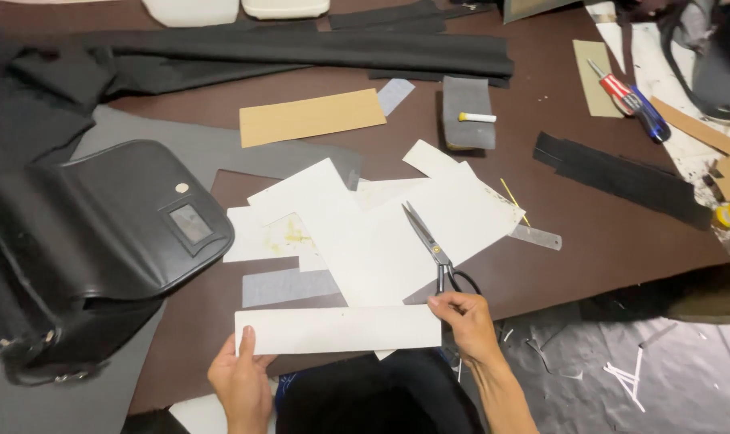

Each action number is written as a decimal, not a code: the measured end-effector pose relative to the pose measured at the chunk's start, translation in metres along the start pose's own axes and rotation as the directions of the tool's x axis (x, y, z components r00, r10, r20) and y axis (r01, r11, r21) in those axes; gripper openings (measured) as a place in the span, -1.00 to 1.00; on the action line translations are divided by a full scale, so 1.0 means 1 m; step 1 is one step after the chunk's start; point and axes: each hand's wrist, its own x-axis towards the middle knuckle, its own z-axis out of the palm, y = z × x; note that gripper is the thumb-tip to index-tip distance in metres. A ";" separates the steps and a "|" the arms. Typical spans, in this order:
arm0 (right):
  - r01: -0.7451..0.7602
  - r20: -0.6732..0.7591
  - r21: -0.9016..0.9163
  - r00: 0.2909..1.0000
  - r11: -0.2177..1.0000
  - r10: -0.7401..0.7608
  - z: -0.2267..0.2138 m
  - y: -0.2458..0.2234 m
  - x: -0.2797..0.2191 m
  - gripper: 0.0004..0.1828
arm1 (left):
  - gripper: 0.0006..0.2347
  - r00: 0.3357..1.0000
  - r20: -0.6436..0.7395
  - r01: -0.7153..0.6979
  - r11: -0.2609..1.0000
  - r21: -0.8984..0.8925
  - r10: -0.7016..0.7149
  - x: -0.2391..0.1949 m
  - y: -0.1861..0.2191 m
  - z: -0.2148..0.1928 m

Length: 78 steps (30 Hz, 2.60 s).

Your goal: Cutting paper templates with scissors and marking lines on material using a ruler and pencil

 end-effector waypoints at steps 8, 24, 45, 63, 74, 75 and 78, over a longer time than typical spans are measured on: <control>0.122 -0.021 -0.770 0.976 0.627 -0.216 -0.008 -0.039 0.038 -0.56 | -0.65 0.954 -0.104 -0.240 0.924 0.297 0.281 0.039 -0.018 -0.025; -0.048 -0.162 -0.904 0.957 0.424 -0.239 -0.136 -0.061 0.204 -0.64 | -0.65 0.439 0.413 -0.769 0.096 0.632 0.798 0.026 -0.042 0.001; 0.278 0.123 -0.906 0.895 0.319 -0.429 -0.180 -0.072 0.201 -0.75 | -0.37 0.154 0.969 -0.938 -0.281 0.205 0.191 -0.007 -0.078 0.101; 0.209 0.208 -0.978 0.951 0.018 0.227 -0.195 -0.098 0.157 -0.62 | -0.36 0.170 0.971 -0.910 -0.351 0.220 0.169 -0.007 -0.083 0.099; -0.227 -0.207 -0.972 0.951 -0.063 -0.228 -0.284 -0.162 0.091 -0.51 | -0.38 0.168 0.966 -0.923 -0.314 0.223 0.195 -0.011 -0.076 0.100; -0.252 -0.233 -0.967 0.942 -0.048 -0.241 -0.296 -0.165 0.084 -0.49 | -0.38 0.171 0.966 -0.924 -0.309 0.225 0.193 -0.011 -0.076 0.100; -0.294 -0.252 -0.953 0.901 -0.070 -0.353 -0.341 -0.163 0.060 -0.48 | -0.37 0.168 0.966 -0.919 -0.323 0.226 0.198 -0.010 -0.077 0.099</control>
